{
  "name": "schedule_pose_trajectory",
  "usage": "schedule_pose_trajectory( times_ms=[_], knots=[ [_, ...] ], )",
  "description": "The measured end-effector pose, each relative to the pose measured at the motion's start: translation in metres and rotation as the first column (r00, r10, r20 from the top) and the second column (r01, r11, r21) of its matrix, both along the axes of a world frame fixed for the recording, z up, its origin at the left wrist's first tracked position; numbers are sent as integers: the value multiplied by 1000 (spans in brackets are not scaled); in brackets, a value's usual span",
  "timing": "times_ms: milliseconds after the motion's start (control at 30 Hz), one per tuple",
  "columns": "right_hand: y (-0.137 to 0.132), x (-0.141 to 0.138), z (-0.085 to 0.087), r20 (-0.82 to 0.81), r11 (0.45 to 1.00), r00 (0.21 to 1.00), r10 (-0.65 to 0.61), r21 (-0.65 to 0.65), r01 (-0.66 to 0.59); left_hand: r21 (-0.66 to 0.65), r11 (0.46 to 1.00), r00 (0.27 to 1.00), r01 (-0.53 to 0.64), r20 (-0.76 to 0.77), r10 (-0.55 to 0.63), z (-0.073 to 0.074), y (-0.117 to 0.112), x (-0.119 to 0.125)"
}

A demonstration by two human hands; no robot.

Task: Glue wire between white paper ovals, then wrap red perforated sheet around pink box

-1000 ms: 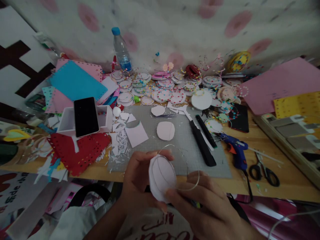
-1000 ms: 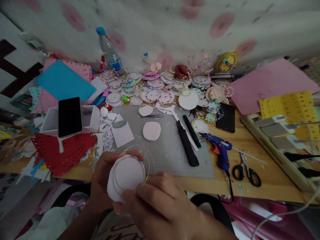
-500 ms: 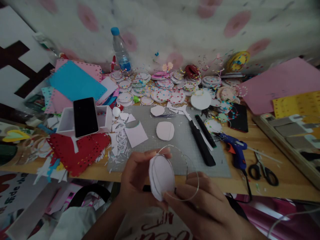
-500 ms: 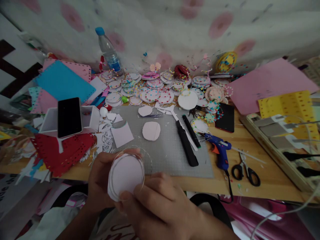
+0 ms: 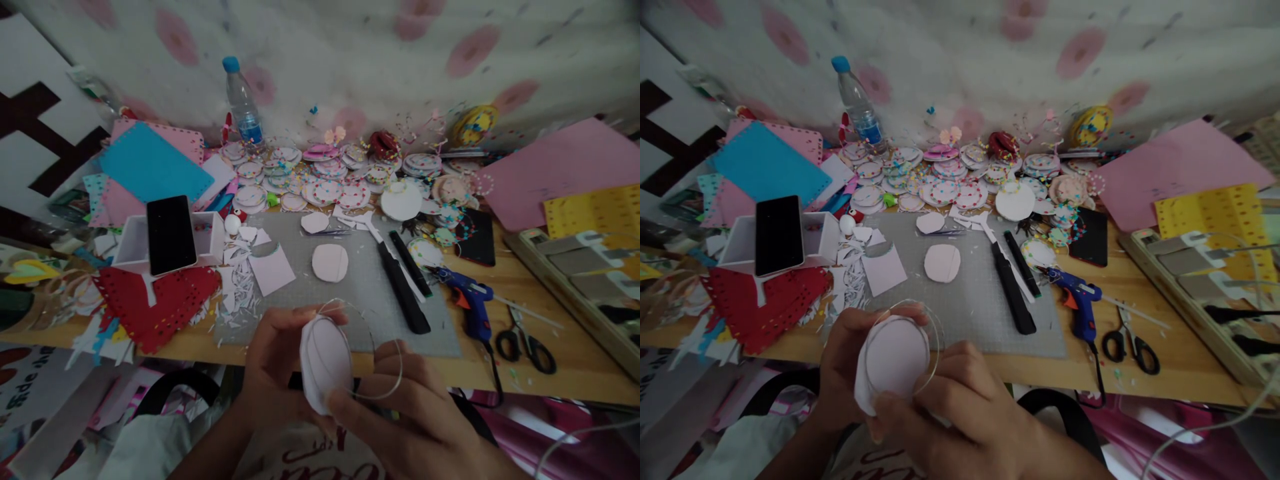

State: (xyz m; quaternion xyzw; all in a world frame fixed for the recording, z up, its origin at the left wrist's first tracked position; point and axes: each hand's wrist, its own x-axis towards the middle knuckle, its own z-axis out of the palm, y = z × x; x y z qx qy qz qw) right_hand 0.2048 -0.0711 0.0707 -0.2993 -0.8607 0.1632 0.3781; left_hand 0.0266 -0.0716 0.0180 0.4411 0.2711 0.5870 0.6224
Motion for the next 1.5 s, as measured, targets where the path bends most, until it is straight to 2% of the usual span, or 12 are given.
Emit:
schedule_pose_trajectory(
  times_ms=[133,267,567,767,933,1100,1233,1367,1433,1500],
  knots=[
    [3,-7,0,-97,999,995,38,8,-38,57,998,999,-37,5,37,-1,3,1],
    [7,-10,-4,-140,1000,990,9,16,-7,54,998,999,-29,-16,30,-4,3,0],
    [8,-10,-12,-124,999,991,53,6,-53,59,998,997,-20,-71,24,-3,5,-7],
    [6,-14,-17,-130,999,991,42,-23,-45,-1,997,997,-76,-2,76,4,8,1],
    [8,-13,-19,-213,996,975,68,-39,-78,-64,997,997,-49,52,52,5,9,3],
    [8,-15,-21,-217,998,975,50,-24,-56,-118,992,996,-46,71,54,9,11,2],
    [6,-17,-22,-225,998,973,41,-39,-52,-117,991,987,-59,142,76,11,11,6],
    [8,-15,-18,-199,991,976,92,-77,-109,-132,991,994,4,107,10,5,11,3],
    [10,-14,-18,-186,986,975,117,-97,-137,-110,994,997,18,78,-10,1,12,-2],
    [11,-11,-21,-202,986,974,99,-110,-123,-18,1000,1000,-17,20,17,-2,15,-8]
  ],
)
